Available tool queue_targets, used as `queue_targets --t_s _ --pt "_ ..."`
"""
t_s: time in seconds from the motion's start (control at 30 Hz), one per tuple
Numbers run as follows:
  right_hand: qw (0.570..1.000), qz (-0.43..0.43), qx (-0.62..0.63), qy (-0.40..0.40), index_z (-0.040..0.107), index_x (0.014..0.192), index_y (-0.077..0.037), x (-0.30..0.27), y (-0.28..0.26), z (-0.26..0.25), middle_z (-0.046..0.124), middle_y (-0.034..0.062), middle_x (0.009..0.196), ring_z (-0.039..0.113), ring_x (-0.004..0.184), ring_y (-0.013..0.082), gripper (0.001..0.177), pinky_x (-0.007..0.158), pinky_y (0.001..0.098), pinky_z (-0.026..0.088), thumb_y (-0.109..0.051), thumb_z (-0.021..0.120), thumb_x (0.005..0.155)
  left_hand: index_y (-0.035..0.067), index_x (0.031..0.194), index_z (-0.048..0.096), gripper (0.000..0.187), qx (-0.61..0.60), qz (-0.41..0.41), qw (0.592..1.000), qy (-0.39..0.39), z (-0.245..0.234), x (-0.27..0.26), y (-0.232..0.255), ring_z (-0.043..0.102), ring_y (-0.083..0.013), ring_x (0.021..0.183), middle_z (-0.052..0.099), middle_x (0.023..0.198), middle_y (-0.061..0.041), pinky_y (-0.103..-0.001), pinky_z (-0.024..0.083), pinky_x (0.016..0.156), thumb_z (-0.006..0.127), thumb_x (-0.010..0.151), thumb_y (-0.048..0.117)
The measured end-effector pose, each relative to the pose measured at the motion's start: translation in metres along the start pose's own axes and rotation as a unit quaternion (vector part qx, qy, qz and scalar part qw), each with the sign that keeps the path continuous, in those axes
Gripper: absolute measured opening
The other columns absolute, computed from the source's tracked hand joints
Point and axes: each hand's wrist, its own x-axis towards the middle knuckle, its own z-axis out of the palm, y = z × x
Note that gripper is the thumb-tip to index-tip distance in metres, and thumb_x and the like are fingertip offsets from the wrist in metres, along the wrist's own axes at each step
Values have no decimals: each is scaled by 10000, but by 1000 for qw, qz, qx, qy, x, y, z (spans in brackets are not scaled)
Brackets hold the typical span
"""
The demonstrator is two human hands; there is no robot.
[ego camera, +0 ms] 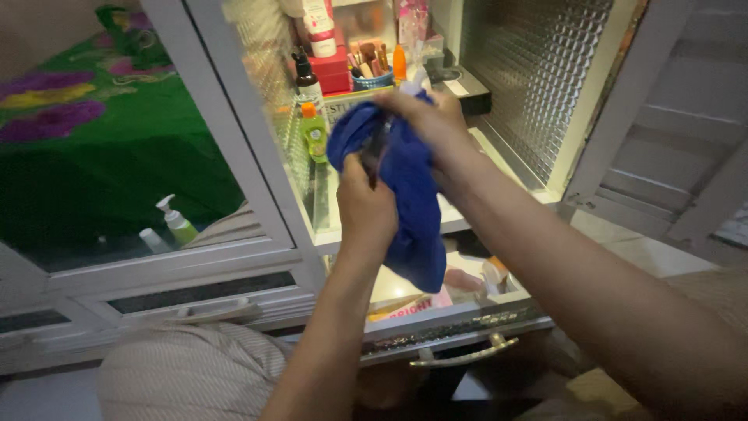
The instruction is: The person sits on the floor and cleans various cosmetic items from a drawer using a blue cloth. They wipe the exterior of a black box, a pink tube, a white bottle, and several small glass bottles before placing them back on the shelf.
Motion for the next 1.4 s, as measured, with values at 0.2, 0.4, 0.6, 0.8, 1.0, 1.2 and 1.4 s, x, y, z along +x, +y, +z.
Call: queue_targets --t_s 0.2,0.4,0.6,0.8,1.0,1.2,1.4 --pt "992 129 1 -2 735 928 -45 -13 30 16 741 46 831 704 692 141 229 650 294 589 -125 837 738 48 1111 558 105 71 79 994 37 -18 9 -13 735 -352 905 723 956 -180 -454 534 729 502 1054 116" --pt "990 18 -137 -10 720 946 -32 18 49 -20 733 53 857 705 744 146 216 671 300 586 -77 806 754 103 1017 709 225 223 72 972 3 -31 24 -5 741 -321 800 751 806 -137 -432 550 725 661 797 110" --pt "913 -162 -364 -86 747 950 -77 17 59 -29 772 68 870 744 794 161 185 727 332 579 -163 754 786 77 1052 725 401 98 66 992 49 -6 45 11 757 -251 789 770 855 -134 -371 571 715 862 768 324" --pt "891 -126 -437 7 752 923 -74 10 40 -21 766 151 852 774 868 260 319 758 394 577 -377 737 824 61 1054 727 311 -52 31 993 104 20 45 4 801 -129 826 816 909 -85 -287 597 758 828 839 262" --pt "869 -128 -475 51 706 808 -5 10 37 -20 746 195 804 762 810 319 420 730 423 567 -407 817 754 24 1024 655 302 -74 60 985 147 28 33 16 761 -125 748 794 845 -87 -288 582 696 813 863 225" --pt "889 -85 -441 96 682 700 19 2 34 -11 733 167 716 755 706 241 475 656 395 553 -396 904 640 2 1068 613 335 -121 133 969 171 27 29 14 766 -133 856 784 962 -115 -294 601 763 821 889 193" --pt "948 -7 -313 50 701 699 12 2 45 -13 719 51 734 628 682 92 387 577 349 521 -342 859 706 -3 1053 618 363 -95 128 969 189 27 31 13 765 -150 834 775 934 -130 -309 603 756 850 854 193"
